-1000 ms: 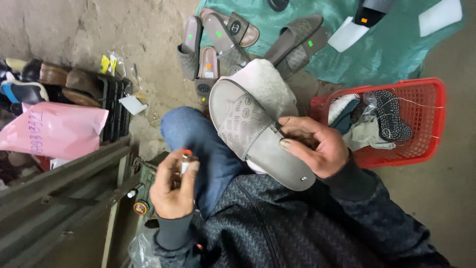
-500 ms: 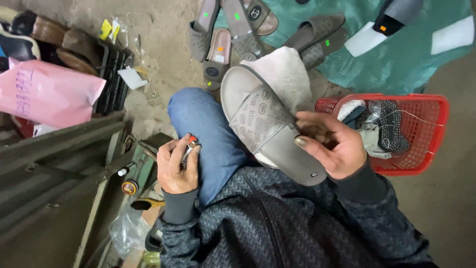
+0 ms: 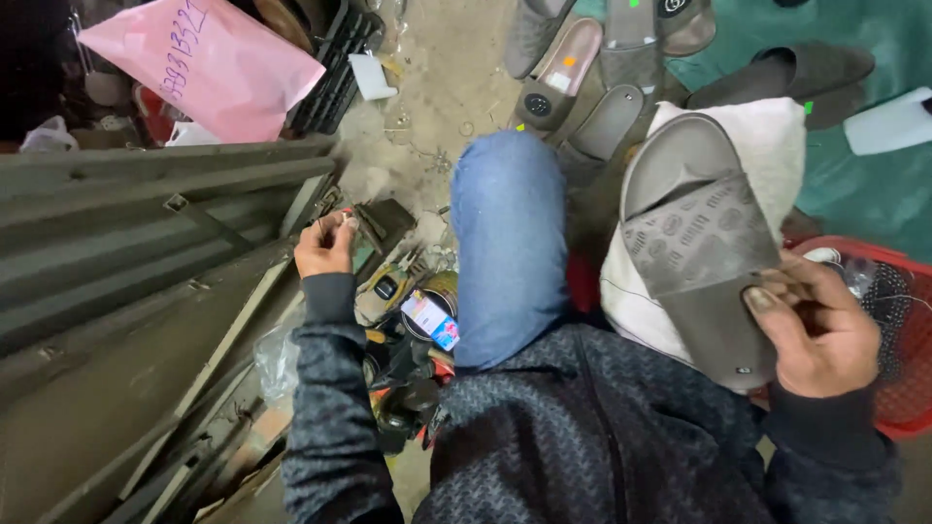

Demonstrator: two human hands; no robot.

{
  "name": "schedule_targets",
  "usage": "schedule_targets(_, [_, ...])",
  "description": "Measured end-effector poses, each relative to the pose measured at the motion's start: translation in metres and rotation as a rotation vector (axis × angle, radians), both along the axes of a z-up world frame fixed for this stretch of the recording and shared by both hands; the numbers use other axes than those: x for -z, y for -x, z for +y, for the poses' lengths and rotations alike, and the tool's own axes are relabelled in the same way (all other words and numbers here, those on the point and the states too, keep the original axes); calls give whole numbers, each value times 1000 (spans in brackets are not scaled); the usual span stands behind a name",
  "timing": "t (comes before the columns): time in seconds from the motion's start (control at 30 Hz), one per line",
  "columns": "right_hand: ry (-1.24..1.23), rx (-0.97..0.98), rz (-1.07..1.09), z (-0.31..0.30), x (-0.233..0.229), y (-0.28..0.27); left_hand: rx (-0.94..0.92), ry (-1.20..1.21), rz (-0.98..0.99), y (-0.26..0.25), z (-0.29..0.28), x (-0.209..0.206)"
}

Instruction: Hand-sewing the sole of a sandal using a needle and thread to repair it.

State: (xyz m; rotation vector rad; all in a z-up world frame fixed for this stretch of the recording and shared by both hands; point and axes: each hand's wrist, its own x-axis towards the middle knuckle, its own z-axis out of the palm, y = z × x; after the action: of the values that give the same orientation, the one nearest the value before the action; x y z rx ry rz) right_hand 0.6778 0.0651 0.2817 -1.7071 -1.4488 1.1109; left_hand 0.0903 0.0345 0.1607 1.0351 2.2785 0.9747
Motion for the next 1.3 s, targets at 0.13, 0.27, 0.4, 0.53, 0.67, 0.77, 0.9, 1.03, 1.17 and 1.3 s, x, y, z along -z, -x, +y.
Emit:
schedule_targets(0.13, [-10, -27, -48, -10, 19, -17, 89, 304, 275, 42, -12, 53])
schedule_targets(0.27, [16, -18, -49, -8, 13, -12, 106, 688, 412, 59, -12, 109])
schedule_targets(0.4, [101, 104, -107, -5, 1, 4, -23, 765, 421, 77, -26, 156])
schedule_targets(0.53, [160, 114, -250, 5, -12, 20, -34, 835, 462, 84, -35, 178])
schedule_targets(0.67, [-63, 58, -3, 20, -22, 39, -20, 704, 446, 97, -45, 185])
schedule_targets(0.77, [-13, 76, 137, 23, -44, 59, -25, 181, 320, 48, -13, 118])
schedule_targets(0.9, [41, 59, 201, 21, -71, 78, 120, -126, 50, -81, 45, -64])
schedule_targets(1.03, [92, 29, 11, 0, -79, 91, 474, -127, -111, -188, 47, -186])
schedule_targets(1.17, [46, -92, -126, -2, -84, 103, 716, -250, -350, -259, 47, -208])
schedule_targets(1.3, [-30, -165, -187, -6, -76, 104, 825, -216, -261, -289, 37, -199])
